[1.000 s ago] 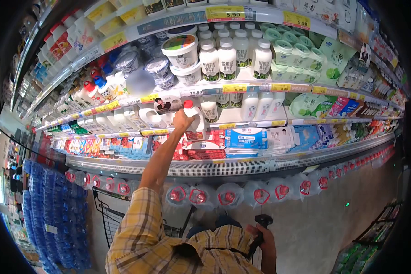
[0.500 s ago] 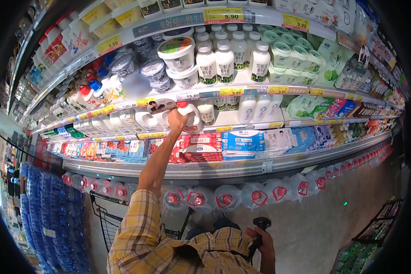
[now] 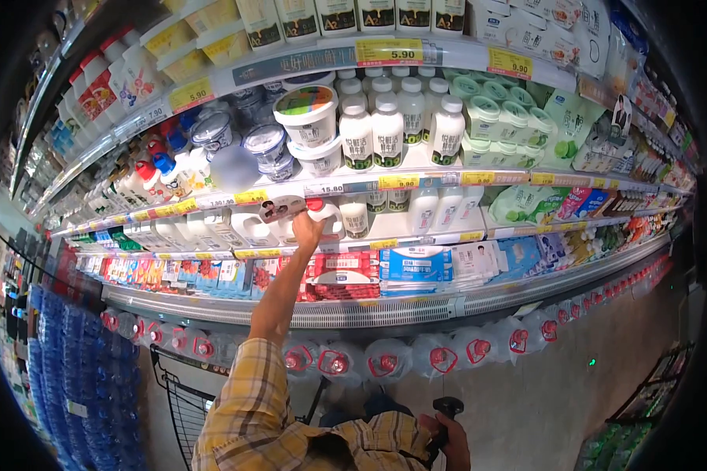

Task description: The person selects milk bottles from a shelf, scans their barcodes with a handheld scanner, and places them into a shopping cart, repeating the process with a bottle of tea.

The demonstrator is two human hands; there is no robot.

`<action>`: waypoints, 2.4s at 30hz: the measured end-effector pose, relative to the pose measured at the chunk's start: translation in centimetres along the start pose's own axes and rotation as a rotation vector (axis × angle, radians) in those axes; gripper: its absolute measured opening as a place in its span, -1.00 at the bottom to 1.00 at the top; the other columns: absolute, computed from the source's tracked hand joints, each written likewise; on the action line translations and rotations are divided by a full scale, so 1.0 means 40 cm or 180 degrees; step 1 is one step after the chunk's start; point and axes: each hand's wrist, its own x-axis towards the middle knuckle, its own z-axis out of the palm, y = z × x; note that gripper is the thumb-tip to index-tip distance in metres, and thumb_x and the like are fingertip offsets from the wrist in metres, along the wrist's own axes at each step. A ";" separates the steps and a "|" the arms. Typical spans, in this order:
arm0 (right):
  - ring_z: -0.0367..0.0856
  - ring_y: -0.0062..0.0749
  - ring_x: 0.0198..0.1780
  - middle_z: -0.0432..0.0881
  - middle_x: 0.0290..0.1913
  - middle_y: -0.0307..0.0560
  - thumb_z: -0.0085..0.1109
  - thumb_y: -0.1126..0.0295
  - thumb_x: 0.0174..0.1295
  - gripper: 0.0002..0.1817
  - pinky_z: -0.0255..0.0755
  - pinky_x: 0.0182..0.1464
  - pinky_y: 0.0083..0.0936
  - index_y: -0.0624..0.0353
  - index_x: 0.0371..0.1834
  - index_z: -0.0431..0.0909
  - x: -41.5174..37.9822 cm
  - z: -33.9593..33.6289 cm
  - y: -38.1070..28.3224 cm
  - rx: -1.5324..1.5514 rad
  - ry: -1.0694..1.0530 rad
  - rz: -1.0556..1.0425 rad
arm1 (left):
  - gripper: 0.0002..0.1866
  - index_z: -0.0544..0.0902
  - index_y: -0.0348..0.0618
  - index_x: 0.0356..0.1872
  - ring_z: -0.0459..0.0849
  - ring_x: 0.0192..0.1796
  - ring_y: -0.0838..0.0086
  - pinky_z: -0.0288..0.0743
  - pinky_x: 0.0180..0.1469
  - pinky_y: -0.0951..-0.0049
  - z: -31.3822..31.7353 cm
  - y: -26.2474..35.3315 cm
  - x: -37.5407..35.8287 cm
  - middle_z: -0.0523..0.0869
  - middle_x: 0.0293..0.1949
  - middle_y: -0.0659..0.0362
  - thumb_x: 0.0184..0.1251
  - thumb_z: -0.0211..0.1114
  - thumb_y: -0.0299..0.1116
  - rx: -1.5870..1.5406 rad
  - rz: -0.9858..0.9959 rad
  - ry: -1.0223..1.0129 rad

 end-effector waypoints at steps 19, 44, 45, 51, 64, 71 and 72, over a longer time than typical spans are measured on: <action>0.66 -0.22 -0.13 0.60 -0.03 0.22 -0.02 0.33 0.33 -0.58 0.43 -0.38 -0.69 0.36 0.16 0.21 0.023 -0.010 0.006 0.0053 -0.0269 -0.0031 | -0.16 0.36 -0.19 0.18 0.47 0.11 0.01 0.30 0.15 0.07 -0.010 0.010 0.035 0.55 -0.01 -0.12 -0.10 0.41 0.09 0.0939 0.0253 -0.0511; 0.65 -0.41 -0.31 0.64 -0.10 0.16 0.10 0.26 0.25 -0.60 0.41 -0.43 -0.69 0.27 0.06 0.37 0.001 -0.013 -0.023 -0.0363 -0.0154 -0.0241 | -0.28 0.27 -0.34 0.20 0.30 0.21 -0.16 0.24 0.18 0.01 -0.105 -0.020 -0.101 0.36 0.13 -0.25 0.04 0.36 -0.21 0.0768 0.1190 -0.0409; 0.64 -0.42 -0.33 0.63 -0.10 0.15 0.11 0.26 0.25 -0.60 0.41 -0.42 -0.69 0.27 0.06 0.37 0.017 -0.017 -0.025 -0.0430 -0.0215 -0.0264 | -0.29 0.28 -0.32 0.19 0.31 0.21 -0.14 0.27 0.17 0.05 -0.141 -0.004 -0.143 0.36 0.13 -0.24 0.02 0.37 -0.27 0.0544 0.0823 -0.0590; 0.64 -0.37 -0.21 0.63 -0.11 0.10 0.09 0.34 0.21 -0.67 0.46 -0.21 -0.58 0.33 -0.04 0.43 0.028 0.036 -0.077 -0.0902 -0.0408 -0.0203 | -0.53 0.46 -0.27 0.03 0.50 0.02 0.05 0.42 0.03 0.24 -0.315 -0.074 -0.512 0.53 -0.06 -0.05 0.03 0.30 -0.48 -0.0460 0.0331 -0.1051; 0.55 -0.16 0.08 0.57 -0.01 0.14 0.19 0.33 0.20 -0.71 0.46 0.02 -0.50 0.29 -0.14 0.42 0.128 0.186 -0.126 -0.1878 -0.1172 0.0583 | -0.63 0.51 -0.28 -0.02 0.57 -0.12 0.11 0.51 -0.15 0.21 -0.839 -0.145 -1.387 0.52 -0.06 0.00 0.09 0.30 -0.54 0.1170 -0.1383 0.0969; 0.61 -0.17 0.02 0.61 -0.05 0.14 0.18 0.37 0.21 -0.77 0.47 -0.27 -0.63 0.30 -0.20 0.46 0.123 0.212 -0.062 -0.2246 -0.1469 0.0714 | -0.66 0.58 -0.28 -0.14 0.61 -0.23 -0.07 0.46 -0.20 0.12 -0.892 -0.225 -1.646 0.65 -0.27 -0.16 0.22 0.24 -0.20 0.1316 -0.2529 -0.0324; 0.60 -0.18 0.03 0.60 -0.04 0.17 0.18 0.38 0.21 -0.78 0.48 -0.30 -0.65 0.27 -0.19 0.45 0.117 0.211 -0.055 -0.2371 -0.1540 0.0837 | -0.65 0.61 -0.28 -0.19 0.62 -0.27 -0.07 0.45 -0.22 0.12 -0.898 -0.225 -1.652 0.66 -0.36 -0.17 0.26 0.20 -0.15 0.1250 -0.3096 -0.0501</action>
